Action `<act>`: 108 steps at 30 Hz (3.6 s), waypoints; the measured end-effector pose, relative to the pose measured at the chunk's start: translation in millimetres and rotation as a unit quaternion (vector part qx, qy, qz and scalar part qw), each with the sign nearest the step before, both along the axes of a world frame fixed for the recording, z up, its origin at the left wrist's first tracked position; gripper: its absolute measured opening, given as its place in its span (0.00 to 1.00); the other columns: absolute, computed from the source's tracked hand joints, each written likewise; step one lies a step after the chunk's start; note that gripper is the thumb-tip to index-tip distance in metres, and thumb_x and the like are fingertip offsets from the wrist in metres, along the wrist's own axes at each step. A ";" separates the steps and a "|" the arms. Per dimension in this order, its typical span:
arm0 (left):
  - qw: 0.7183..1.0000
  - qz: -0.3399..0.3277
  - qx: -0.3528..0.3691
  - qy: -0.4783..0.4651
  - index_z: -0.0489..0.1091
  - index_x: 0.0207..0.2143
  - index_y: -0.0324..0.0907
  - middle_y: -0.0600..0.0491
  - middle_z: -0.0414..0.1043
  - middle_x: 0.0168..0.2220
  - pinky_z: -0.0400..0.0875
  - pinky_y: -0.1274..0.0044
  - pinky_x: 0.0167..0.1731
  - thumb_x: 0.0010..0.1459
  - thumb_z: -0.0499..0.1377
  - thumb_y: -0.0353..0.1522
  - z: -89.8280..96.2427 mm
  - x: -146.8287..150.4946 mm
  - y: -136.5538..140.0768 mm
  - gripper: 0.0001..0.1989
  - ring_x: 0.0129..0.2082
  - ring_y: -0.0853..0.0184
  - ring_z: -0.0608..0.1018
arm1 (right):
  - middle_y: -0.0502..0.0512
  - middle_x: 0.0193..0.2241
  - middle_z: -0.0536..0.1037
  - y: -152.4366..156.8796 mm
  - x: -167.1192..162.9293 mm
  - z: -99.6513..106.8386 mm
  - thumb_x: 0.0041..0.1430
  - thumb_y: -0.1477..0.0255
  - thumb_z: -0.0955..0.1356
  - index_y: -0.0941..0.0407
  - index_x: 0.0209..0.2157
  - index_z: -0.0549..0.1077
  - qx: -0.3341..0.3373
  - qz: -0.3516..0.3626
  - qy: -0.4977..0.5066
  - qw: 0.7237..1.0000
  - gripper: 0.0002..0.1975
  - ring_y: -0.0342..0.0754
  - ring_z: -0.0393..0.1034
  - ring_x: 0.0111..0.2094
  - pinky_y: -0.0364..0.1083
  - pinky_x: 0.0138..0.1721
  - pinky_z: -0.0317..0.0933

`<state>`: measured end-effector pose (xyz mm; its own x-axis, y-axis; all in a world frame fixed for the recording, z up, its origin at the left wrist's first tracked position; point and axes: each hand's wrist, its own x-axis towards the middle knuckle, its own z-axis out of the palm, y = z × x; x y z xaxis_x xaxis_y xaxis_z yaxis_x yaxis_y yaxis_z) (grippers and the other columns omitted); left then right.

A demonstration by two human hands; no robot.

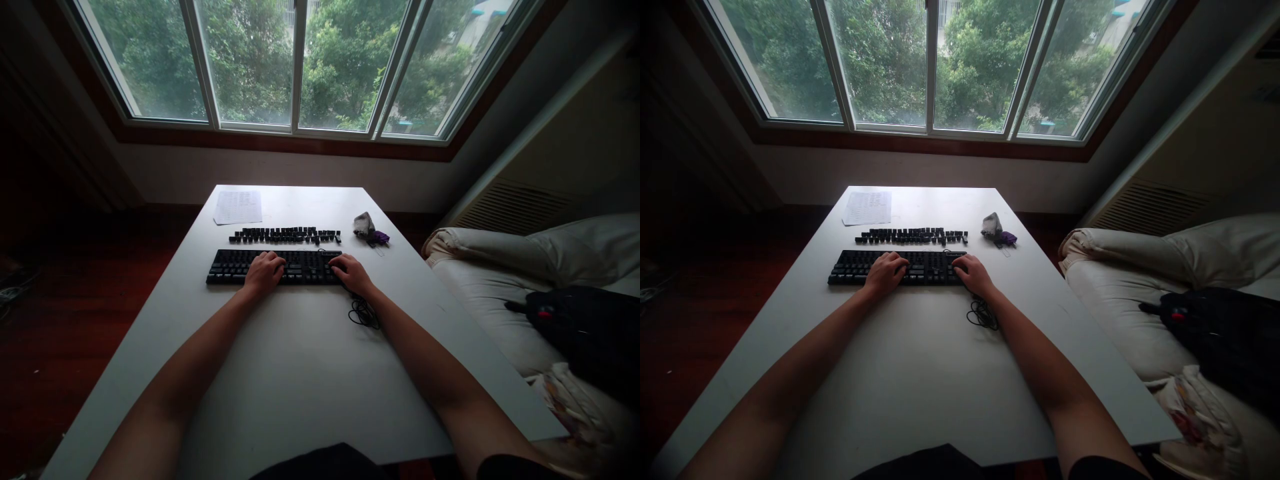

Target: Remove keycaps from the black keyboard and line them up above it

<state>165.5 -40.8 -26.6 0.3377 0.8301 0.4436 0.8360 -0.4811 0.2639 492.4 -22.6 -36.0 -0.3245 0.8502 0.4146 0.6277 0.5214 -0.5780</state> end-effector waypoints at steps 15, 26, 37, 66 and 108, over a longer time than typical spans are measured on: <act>1.000 0.002 -0.010 -0.007 0.76 0.44 0.46 0.48 0.72 0.42 0.67 0.66 0.46 0.64 0.55 0.34 2.1 0.1 -1.3 0.11 0.45 0.58 0.72 | 0.55 0.38 0.75 -1.3 -1.2 2.4 0.60 0.69 0.67 0.51 0.41 0.77 -0.007 -0.005 -0.002 1.000 0.09 0.53 0.69 0.42 0.54 0.45 0.65; 1.000 0.002 -0.007 0.003 0.76 0.44 0.46 0.48 0.73 0.43 0.67 0.65 0.47 0.65 0.54 0.34 1.1 0.0 -0.5 0.12 0.45 0.58 0.72 | 0.54 0.38 0.75 0.6 0.5 -0.3 0.60 0.70 0.67 0.51 0.41 0.77 -0.004 -0.001 -0.001 1.000 0.08 0.53 0.69 0.43 0.53 0.46 0.64; 1.000 0.002 -0.011 -0.004 0.76 0.44 0.47 0.48 0.73 0.43 0.67 0.65 0.46 0.64 0.54 0.35 1.6 0.3 -0.7 0.12 0.45 0.57 0.72 | 0.55 0.39 0.75 1.1 1.3 -2.0 0.60 0.69 0.67 0.51 0.41 0.77 -0.005 -0.002 0.002 1.000 0.09 0.53 0.69 0.43 0.53 0.45 0.65; 1.000 0.000 -0.008 0.003 0.76 0.44 0.47 0.48 0.73 0.43 0.67 0.66 0.47 0.65 0.54 0.35 1.7 0.0 -0.2 0.12 0.46 0.57 0.72 | 0.55 0.39 0.75 -2.1 0.0 1.1 0.60 0.70 0.67 0.51 0.41 0.77 0.005 -0.002 0.002 1.000 0.08 0.54 0.69 0.44 0.55 0.47 0.65; 1.000 0.001 0.001 0.003 0.76 0.44 0.46 0.48 0.73 0.42 0.67 0.66 0.46 0.64 0.55 0.34 -1.7 0.2 1.2 0.11 0.45 0.58 0.72 | 0.55 0.38 0.75 0.2 1.5 -2.4 0.61 0.69 0.67 0.51 0.41 0.77 0.006 0.000 0.005 1.000 0.08 0.53 0.69 0.43 0.53 0.45 0.64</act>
